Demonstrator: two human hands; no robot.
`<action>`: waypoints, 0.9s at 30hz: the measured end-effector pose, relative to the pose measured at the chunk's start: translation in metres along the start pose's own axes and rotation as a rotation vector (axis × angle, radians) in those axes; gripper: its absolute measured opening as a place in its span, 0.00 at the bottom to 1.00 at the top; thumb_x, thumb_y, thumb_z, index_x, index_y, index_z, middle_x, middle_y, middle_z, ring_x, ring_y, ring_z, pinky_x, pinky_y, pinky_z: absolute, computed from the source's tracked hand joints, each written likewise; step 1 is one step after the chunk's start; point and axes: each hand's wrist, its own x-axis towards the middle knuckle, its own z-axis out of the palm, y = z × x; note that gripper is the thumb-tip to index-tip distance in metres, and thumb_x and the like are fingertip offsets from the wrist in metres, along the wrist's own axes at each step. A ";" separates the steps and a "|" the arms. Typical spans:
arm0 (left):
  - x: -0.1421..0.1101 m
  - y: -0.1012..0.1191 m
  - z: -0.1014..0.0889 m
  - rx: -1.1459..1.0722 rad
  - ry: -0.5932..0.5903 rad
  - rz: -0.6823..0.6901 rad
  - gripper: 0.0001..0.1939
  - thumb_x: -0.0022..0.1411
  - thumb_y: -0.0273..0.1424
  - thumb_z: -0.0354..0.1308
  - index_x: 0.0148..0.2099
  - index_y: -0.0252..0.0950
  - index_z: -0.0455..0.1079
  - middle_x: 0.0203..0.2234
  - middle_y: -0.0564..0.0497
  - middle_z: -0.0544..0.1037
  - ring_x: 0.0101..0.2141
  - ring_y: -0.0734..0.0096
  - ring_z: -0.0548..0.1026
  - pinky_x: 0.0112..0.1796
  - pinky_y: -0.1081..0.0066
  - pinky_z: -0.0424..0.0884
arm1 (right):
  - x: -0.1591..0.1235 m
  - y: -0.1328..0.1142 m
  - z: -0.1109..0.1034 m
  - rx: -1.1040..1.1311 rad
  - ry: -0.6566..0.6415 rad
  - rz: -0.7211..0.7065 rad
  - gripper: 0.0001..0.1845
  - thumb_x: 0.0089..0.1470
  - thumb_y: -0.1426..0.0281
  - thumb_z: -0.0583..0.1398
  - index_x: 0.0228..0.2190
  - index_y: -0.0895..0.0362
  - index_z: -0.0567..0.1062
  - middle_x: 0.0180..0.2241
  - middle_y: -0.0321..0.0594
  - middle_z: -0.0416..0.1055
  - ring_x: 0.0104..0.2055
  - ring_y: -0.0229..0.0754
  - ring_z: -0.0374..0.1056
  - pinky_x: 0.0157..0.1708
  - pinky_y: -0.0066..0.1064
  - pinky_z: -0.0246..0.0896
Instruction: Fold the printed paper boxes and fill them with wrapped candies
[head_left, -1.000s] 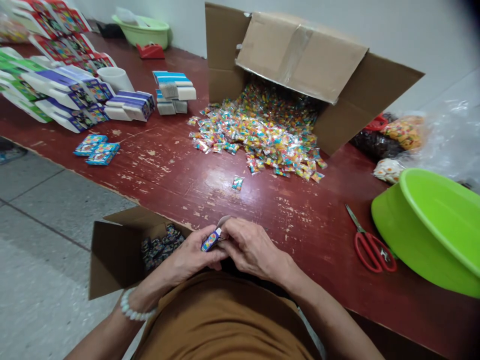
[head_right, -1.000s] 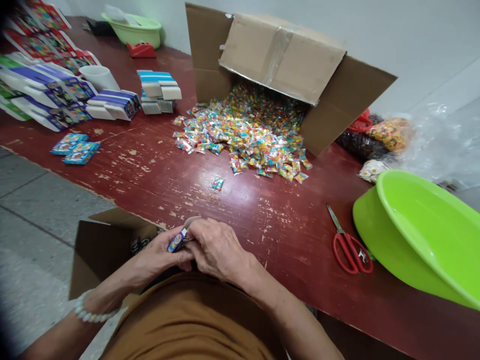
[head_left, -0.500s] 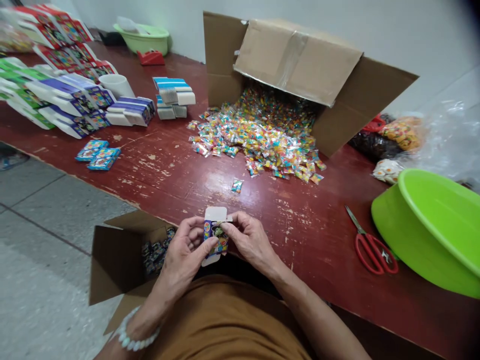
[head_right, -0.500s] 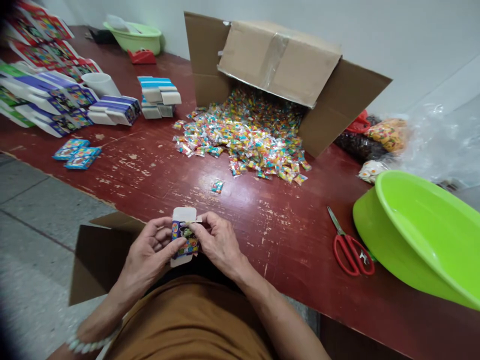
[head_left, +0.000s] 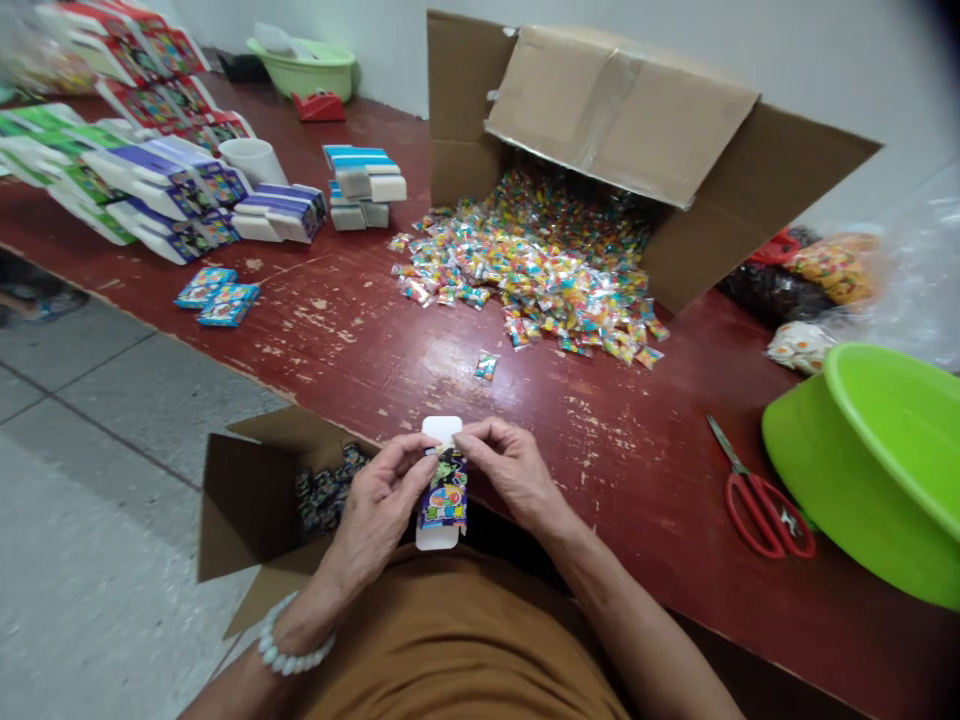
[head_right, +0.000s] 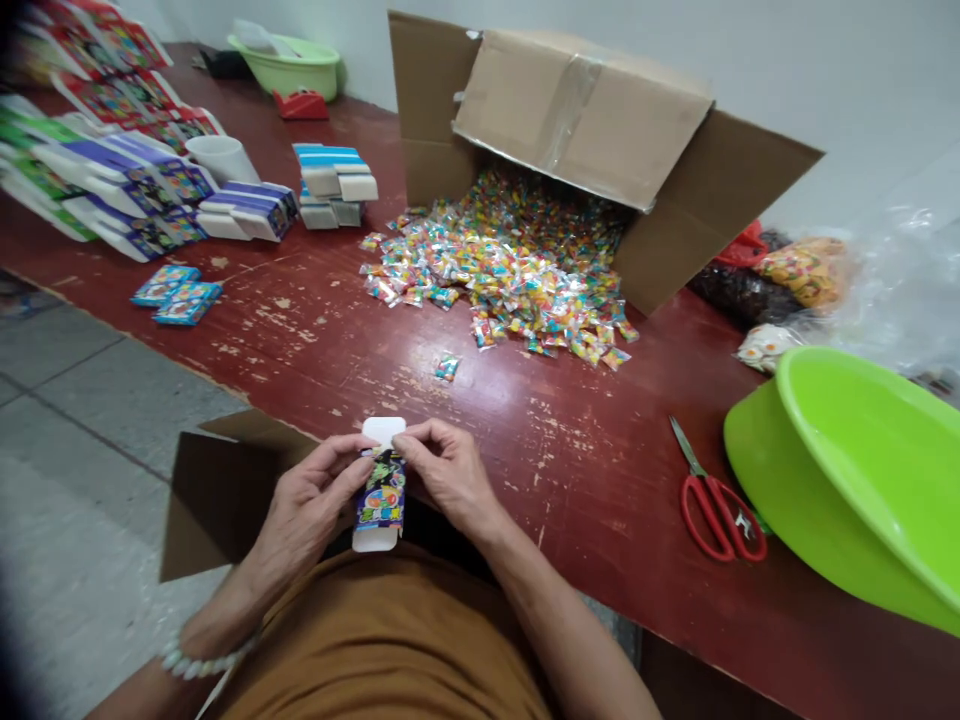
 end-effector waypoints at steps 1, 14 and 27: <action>-0.001 -0.001 0.003 0.021 -0.002 0.010 0.13 0.61 0.40 0.64 0.44 0.39 0.74 0.34 0.53 0.79 0.34 0.70 0.75 0.37 0.73 0.72 | -0.002 -0.003 -0.004 0.057 -0.012 0.064 0.14 0.48 0.60 0.69 0.28 0.58 0.76 0.25 0.33 0.73 0.27 0.35 0.67 0.32 0.29 0.66; -0.011 -0.016 0.027 -0.449 -0.348 -0.351 0.29 0.62 0.55 0.55 0.54 0.38 0.63 0.28 0.51 0.77 0.22 0.69 0.77 0.24 0.72 0.71 | -0.032 0.000 -0.034 -0.483 0.024 -0.361 0.07 0.57 0.63 0.65 0.34 0.53 0.80 0.34 0.42 0.76 0.35 0.42 0.72 0.35 0.34 0.69; -0.006 -0.017 0.009 -0.204 -0.283 -0.238 0.39 0.64 0.61 0.44 0.54 0.33 0.74 0.23 0.49 0.76 0.17 0.76 0.71 0.20 0.76 0.66 | -0.014 -0.012 -0.007 -0.015 -0.165 0.165 0.13 0.54 0.60 0.68 0.34 0.57 0.77 0.23 0.36 0.75 0.20 0.39 0.71 0.23 0.31 0.67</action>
